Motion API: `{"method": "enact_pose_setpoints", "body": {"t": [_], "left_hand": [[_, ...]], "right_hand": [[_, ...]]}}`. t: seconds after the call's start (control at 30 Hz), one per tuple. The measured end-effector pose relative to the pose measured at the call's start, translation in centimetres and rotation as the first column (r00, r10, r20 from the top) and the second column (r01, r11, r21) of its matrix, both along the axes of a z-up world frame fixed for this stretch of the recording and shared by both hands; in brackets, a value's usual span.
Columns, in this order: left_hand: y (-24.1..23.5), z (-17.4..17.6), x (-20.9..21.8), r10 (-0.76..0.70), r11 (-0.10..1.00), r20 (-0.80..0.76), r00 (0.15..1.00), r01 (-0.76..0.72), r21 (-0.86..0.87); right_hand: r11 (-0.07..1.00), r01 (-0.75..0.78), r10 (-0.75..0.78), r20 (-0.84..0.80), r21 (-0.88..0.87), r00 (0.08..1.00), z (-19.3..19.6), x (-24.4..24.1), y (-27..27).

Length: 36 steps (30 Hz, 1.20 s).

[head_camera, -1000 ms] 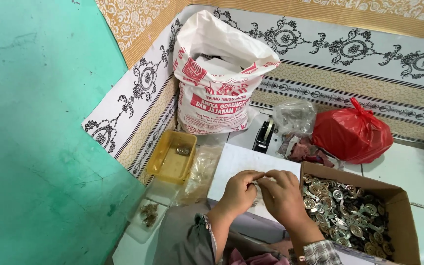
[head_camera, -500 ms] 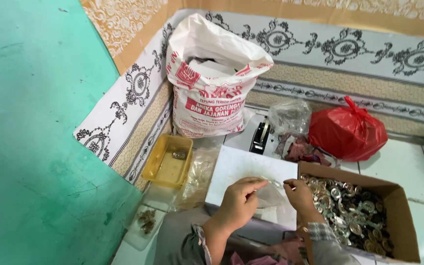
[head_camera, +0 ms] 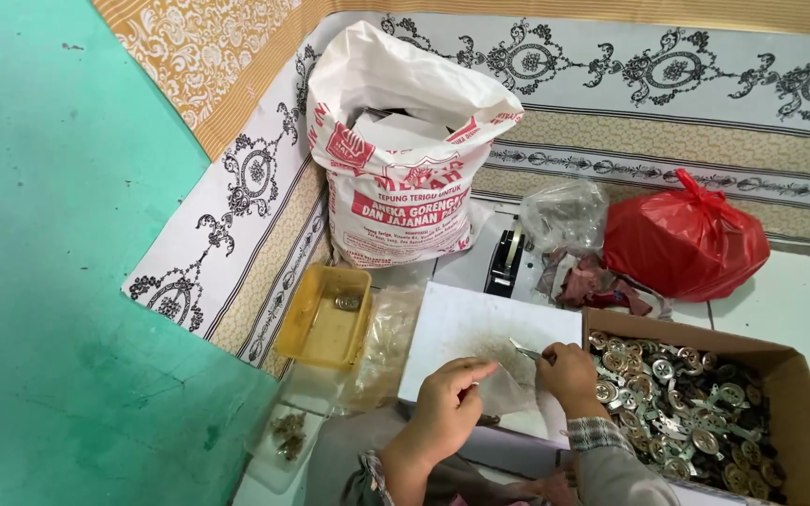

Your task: Sorting small metal hardware components from a bulk container and placing them into individual plastic bags for packaging.

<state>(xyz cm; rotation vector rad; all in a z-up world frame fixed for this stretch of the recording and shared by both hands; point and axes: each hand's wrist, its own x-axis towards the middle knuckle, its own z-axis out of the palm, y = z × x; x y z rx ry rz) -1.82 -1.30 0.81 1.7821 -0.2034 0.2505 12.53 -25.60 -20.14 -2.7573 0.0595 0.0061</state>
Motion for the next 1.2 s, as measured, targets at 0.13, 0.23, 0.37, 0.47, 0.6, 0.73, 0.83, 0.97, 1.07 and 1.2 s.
{"method": "enact_pose_setpoints", "body": {"t": [0.13, 0.23, 0.37, 0.47, 0.6, 0.73, 0.83, 0.97, 1.07, 1.2], "left_hand": [[-0.1, 0.0, 0.1, -0.006, 1.000, -0.025, 1.000, 0.006, -0.004], [-0.1, -0.1, 0.1, 0.002, 0.999, -0.041, 0.999, -0.001, 0.033], [-0.3, -0.2, 0.4, 0.013, 0.999, -0.015, 1.000, -0.012, 0.036], [-0.9, -0.1, 0.7, 0.017, 0.999, 0.003, 1.000, -0.017, 0.049], [-1.6, 1.1, 0.2, -0.001, 0.997, 0.059, 0.998, -0.003, 0.075], [-2.0, 1.0, -0.2, -0.003, 0.998, 0.108, 0.994, -0.003, 0.056], [-1.5, 0.4, -0.2, 0.030, 0.997, 0.038, 0.999, -0.032, 0.065], [-1.0, 4.1, -1.7, -0.082, 0.994, 0.032, 0.996, 0.084, -0.067], [-0.9, 6.7, -1.6, -0.103, 0.994, 0.195, 0.975, 0.106, -0.001], [-1.0, 3.7, 0.4, -0.078, 0.995, 0.074, 0.994, 0.073, 0.069]], "right_hand": [[0.978, 0.005, -0.015, 0.049, 0.208, 0.999, 0.3, -1.9, -0.6], [0.875, 0.163, -0.105, -0.150, 0.456, 0.983, 1.9, -4.0, -0.8], [0.690, 0.115, -0.204, 0.039, 0.714, 0.978, 9.7, -8.1, 0.2], [0.766, -0.171, -0.087, 0.364, 0.620, 0.927, 17.2, -10.4, 1.1], [0.845, -0.526, 0.375, 0.592, 0.099, 0.714, 24.8, -12.5, 3.8], [0.813, -0.579, 0.496, 0.593, -0.062, 0.634, 24.9, -11.5, 5.4], [0.811, -0.555, 0.426, 0.462, 0.186, 0.778, 22.5, -9.9, 4.1], [0.725, -0.319, -0.009, 0.471, 0.611, 0.882, 20.2, -8.5, 1.4], [0.685, -0.111, -0.187, 0.321, 0.720, 0.928, 16.3, -6.8, 0.2], [0.850, 0.029, -0.042, 0.013, 0.526, 0.999, 9.0, -3.6, -0.4]]}}
